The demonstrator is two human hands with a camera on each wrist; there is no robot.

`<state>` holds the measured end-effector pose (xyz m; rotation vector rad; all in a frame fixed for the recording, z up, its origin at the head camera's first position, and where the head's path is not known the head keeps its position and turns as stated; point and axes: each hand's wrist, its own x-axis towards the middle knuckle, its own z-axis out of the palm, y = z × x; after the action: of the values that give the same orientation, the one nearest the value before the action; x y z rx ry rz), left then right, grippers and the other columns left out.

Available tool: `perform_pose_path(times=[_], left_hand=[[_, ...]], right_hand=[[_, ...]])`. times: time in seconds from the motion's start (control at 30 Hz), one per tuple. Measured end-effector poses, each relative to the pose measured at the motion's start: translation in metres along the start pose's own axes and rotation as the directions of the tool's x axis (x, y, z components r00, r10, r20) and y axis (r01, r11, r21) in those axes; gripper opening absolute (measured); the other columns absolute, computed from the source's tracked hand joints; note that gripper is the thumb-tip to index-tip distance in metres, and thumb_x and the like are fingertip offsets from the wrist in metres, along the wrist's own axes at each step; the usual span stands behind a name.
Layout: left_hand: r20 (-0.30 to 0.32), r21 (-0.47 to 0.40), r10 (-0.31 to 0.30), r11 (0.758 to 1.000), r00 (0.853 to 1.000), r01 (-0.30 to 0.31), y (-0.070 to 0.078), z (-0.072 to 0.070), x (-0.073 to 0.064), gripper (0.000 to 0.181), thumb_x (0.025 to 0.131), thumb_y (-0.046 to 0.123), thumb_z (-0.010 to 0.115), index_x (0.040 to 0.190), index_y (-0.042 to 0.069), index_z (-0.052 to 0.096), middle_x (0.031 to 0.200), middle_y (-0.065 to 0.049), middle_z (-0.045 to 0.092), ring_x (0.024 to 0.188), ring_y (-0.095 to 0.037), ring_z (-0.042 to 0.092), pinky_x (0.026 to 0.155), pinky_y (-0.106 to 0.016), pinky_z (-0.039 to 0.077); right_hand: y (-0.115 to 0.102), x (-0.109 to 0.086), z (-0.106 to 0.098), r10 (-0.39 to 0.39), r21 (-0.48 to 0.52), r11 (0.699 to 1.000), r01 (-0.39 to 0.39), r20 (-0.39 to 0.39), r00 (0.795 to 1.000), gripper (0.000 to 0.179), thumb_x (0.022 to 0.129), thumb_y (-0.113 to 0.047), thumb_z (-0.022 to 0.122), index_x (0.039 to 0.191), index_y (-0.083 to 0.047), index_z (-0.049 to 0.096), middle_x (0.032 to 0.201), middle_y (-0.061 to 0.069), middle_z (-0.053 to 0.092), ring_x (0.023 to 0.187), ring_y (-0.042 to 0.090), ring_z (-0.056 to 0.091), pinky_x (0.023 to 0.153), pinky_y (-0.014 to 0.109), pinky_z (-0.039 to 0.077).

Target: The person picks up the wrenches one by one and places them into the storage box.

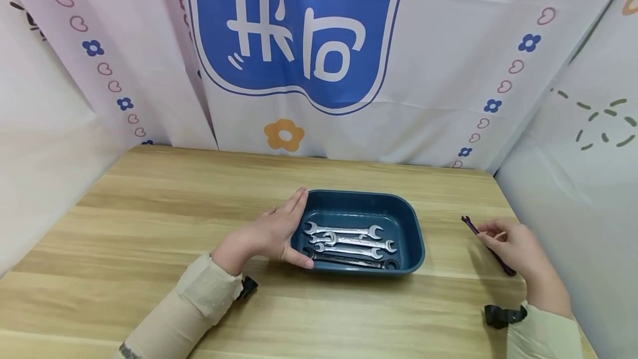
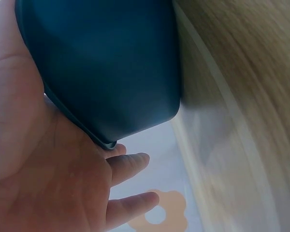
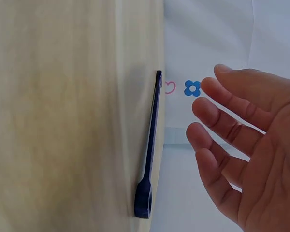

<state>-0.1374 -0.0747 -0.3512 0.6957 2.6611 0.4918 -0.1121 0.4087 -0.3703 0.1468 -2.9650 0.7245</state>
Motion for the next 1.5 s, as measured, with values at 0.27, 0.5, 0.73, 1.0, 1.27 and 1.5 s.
perform_pose_path(times=[0.27, 0.5, 0.73, 1.0, 1.27, 1.5], left_hand=[[0.0, -0.011, 0.002, 1.0, 1.0, -0.002, 0.002, 0.001, 0.002, 0.148, 0.06, 0.084, 0.07, 0.158, 0.011, -0.014, 0.167, -0.006, -0.016, 0.156, -0.021, -0.004, 0.122, -0.059, 0.013], [0.0, -0.005, -0.001, 1.0, 1.0, 0.001, 0.001, 0.001, 0.002, 0.148, 0.06, 0.083, 0.071, 0.157, 0.009, -0.014, 0.167, -0.007, -0.016, 0.156, -0.021, -0.003, 0.122, -0.06, 0.015], [0.01, -0.015, -0.003, 1.0, 1.0, 0.003, 0.0, 0.003, 0.003, 0.149, 0.06, 0.084, 0.07, 0.157, 0.01, -0.015, 0.166, -0.005, -0.019, 0.156, -0.021, -0.004, 0.122, -0.059, 0.014], [0.012, -0.038, -0.002, 0.999, 1.0, 0.002, -0.001, 0.002, 0.004, 0.149, 0.06, 0.082, 0.071, 0.157, 0.01, -0.016, 0.166, -0.007, -0.019, 0.156, -0.023, -0.003, 0.122, -0.06, 0.015], [0.012, -0.048, 0.002, 0.999, 1.0, -0.001, -0.001, 0.002, 0.005, 0.149, 0.06, 0.082, 0.071, 0.157, 0.011, -0.017, 0.166, -0.005, -0.02, 0.156, -0.023, -0.002, 0.122, -0.06, 0.014], [0.013, -0.035, 0.01, 0.999, 1.0, -0.01, -0.001, 0.001, 0.004, 0.148, 0.061, 0.082, 0.071, 0.157, 0.01, -0.016, 0.166, -0.009, -0.019, 0.156, -0.025, -0.001, 0.121, -0.061, 0.014]], right_hand=[[0.009, -0.006, -0.002, 0.027, -0.021, 0.999, -0.026, 0.053, 0.998, 0.022, 0.093, -0.015, 0.068, 0.105, 0.003, 0.07, 0.081, -0.01, 0.063, 0.07, -0.015, 0.047, 0.061, 0.019, 0.043], [0.014, -0.004, -0.001, 0.002, -0.049, 0.999, 0.004, 0.118, 0.993, 0.023, 0.09, -0.01, 0.07, 0.108, 0.004, 0.068, 0.085, -0.002, 0.065, 0.071, -0.012, 0.049, 0.063, 0.02, 0.045], [0.019, -0.003, -0.001, -0.023, -0.039, 0.999, 0.03, 0.171, 0.985, 0.026, 0.086, -0.003, 0.072, 0.109, 0.008, 0.065, 0.09, 0.009, 0.065, 0.072, -0.006, 0.052, 0.063, 0.023, 0.047], [0.021, -0.007, 0.002, -0.064, -0.001, 0.998, 0.065, 0.176, 0.982, 0.033, 0.082, 0.003, 0.072, 0.112, 0.01, 0.06, 0.091, 0.007, 0.058, 0.067, -0.003, 0.049, 0.059, 0.022, 0.042], [0.029, -0.012, -0.003, -0.029, -0.02, 0.999, 0.034, 0.203, 0.979, 0.044, 0.076, 0.002, 0.077, 0.115, 0.011, 0.059, 0.09, 0.01, 0.059, 0.072, -0.004, 0.045, 0.061, 0.021, 0.041], [0.034, -0.014, -0.008, 0.019, -0.016, 1.0, -0.015, 0.276, 0.961, 0.042, 0.076, 0.005, 0.074, 0.114, 0.012, 0.057, 0.084, 0.006, 0.057, 0.071, -0.002, 0.045, 0.062, 0.022, 0.041]])
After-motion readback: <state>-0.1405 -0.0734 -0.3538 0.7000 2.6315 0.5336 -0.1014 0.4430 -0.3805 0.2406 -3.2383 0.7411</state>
